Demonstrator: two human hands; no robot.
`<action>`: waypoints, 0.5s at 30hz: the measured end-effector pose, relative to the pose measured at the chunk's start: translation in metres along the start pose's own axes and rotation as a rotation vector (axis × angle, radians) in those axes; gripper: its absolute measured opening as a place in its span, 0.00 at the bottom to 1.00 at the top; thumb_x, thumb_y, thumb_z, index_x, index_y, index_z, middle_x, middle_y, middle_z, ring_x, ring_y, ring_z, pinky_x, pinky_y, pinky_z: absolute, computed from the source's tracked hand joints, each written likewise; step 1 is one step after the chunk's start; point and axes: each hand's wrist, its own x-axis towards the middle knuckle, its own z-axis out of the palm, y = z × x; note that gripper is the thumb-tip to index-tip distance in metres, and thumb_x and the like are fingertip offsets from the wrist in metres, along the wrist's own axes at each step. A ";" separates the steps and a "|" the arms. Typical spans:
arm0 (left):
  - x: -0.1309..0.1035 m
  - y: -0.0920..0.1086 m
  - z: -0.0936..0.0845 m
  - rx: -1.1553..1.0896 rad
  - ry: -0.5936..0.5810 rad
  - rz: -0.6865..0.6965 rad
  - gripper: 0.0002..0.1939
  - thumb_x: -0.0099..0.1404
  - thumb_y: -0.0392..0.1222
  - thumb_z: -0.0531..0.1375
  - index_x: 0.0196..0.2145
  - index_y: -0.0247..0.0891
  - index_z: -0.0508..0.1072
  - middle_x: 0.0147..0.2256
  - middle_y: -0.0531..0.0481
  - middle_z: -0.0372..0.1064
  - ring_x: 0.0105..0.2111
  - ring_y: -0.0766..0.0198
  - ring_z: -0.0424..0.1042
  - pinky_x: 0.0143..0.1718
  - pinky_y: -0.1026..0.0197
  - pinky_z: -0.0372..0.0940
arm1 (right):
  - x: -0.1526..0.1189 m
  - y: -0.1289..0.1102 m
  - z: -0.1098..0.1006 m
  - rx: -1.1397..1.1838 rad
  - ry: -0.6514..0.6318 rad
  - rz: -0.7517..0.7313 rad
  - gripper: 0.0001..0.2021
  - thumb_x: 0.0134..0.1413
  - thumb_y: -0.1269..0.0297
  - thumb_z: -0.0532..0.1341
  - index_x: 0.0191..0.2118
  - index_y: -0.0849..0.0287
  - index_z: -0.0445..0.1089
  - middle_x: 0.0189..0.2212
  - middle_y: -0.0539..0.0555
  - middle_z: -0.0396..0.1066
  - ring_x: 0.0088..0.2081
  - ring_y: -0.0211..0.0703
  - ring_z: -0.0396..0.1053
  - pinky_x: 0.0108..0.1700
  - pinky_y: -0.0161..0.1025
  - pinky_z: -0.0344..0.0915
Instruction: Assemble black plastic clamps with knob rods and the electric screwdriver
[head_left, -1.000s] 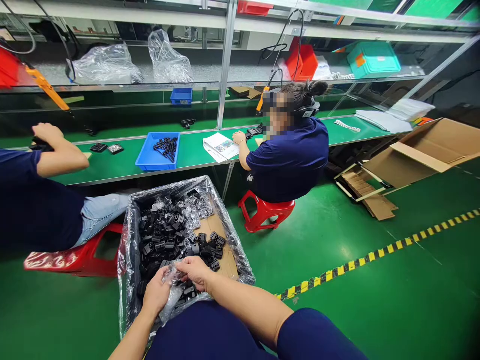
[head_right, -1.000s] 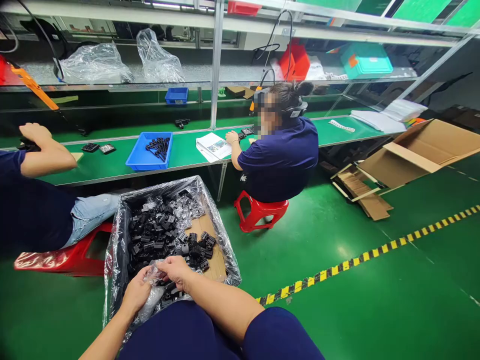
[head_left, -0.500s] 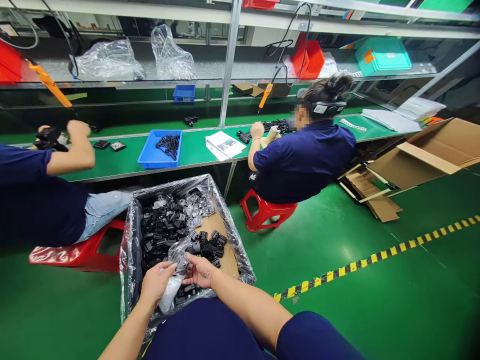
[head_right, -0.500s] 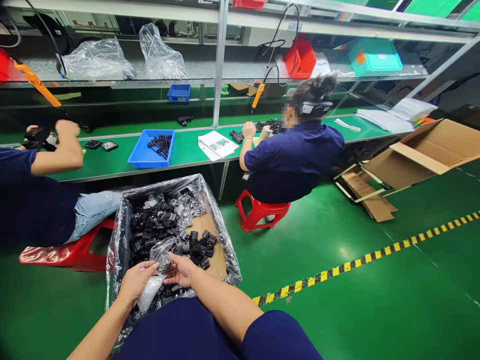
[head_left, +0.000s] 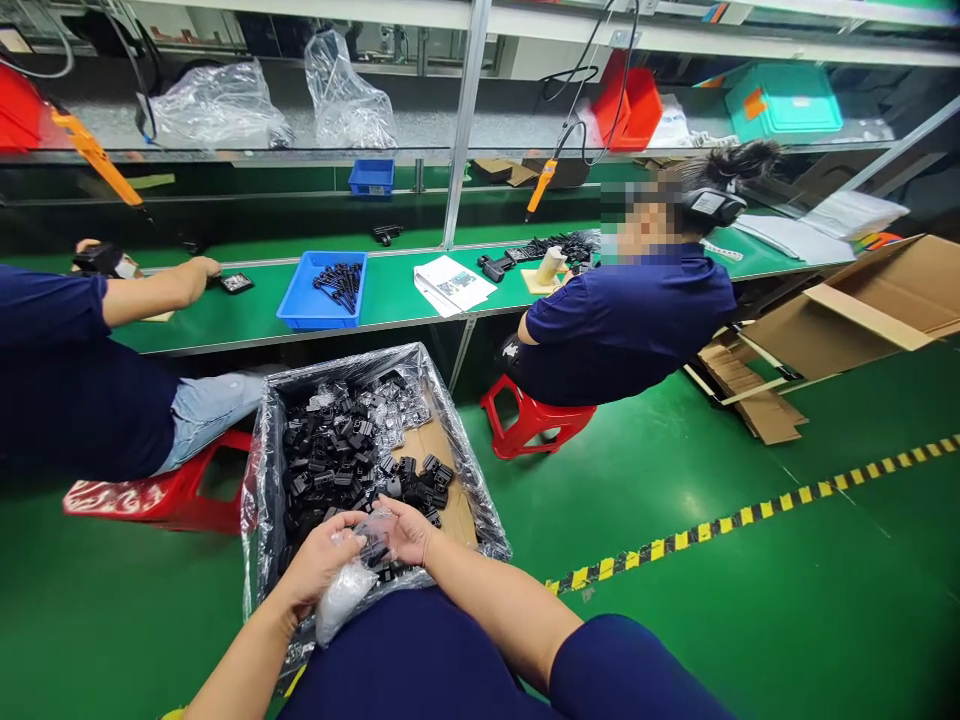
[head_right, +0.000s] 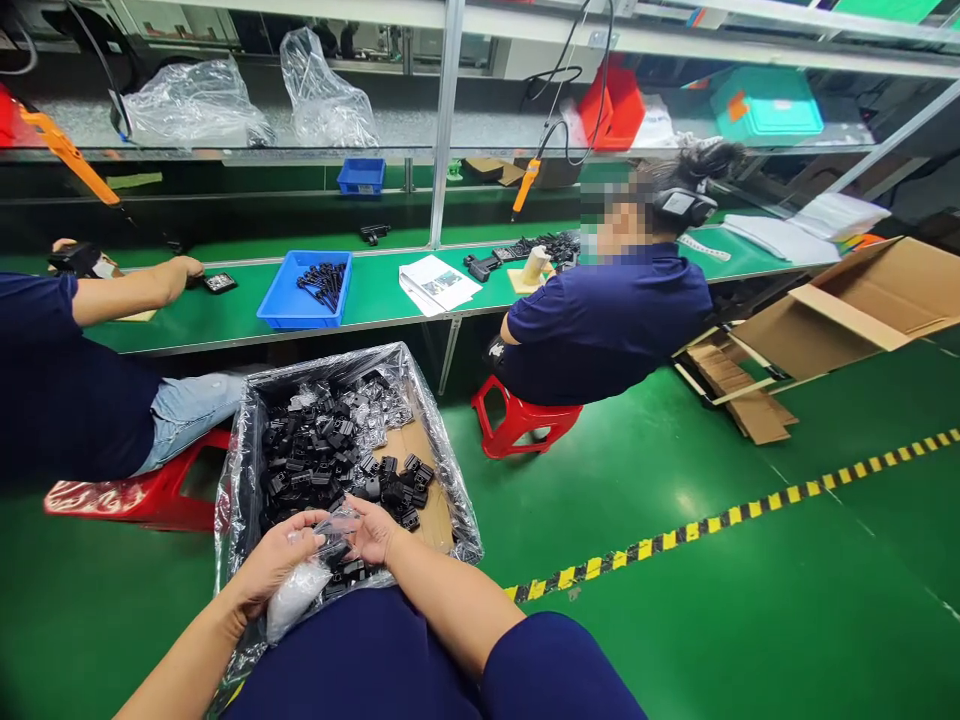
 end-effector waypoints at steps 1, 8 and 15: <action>0.001 0.001 0.000 0.048 -0.001 0.000 0.37 0.51 0.58 0.70 0.52 0.32 0.71 0.24 0.56 0.61 0.25 0.70 0.60 0.29 0.66 0.54 | -0.002 -0.002 0.001 0.024 -0.013 0.029 0.21 0.57 0.43 0.62 0.41 0.59 0.69 0.32 0.52 0.72 0.28 0.39 0.66 0.34 0.37 0.62; 0.008 0.004 -0.008 0.410 0.226 -0.024 0.49 0.49 0.71 0.62 0.57 0.30 0.65 0.31 0.49 0.71 0.30 0.59 0.70 0.34 0.59 0.62 | -0.009 -0.001 0.013 -0.039 0.052 -0.006 0.24 0.32 0.63 0.77 0.40 0.59 0.71 0.32 0.50 0.73 0.34 0.43 0.70 0.40 0.42 0.64; 0.012 -0.011 -0.010 0.710 0.120 -0.072 0.33 0.53 0.68 0.57 0.41 0.36 0.75 0.38 0.43 0.77 0.39 0.52 0.74 0.42 0.56 0.62 | 0.008 0.013 0.022 0.011 0.265 -0.184 0.22 0.37 0.58 0.76 0.34 0.57 0.66 0.27 0.45 0.69 0.31 0.37 0.66 0.37 0.36 0.62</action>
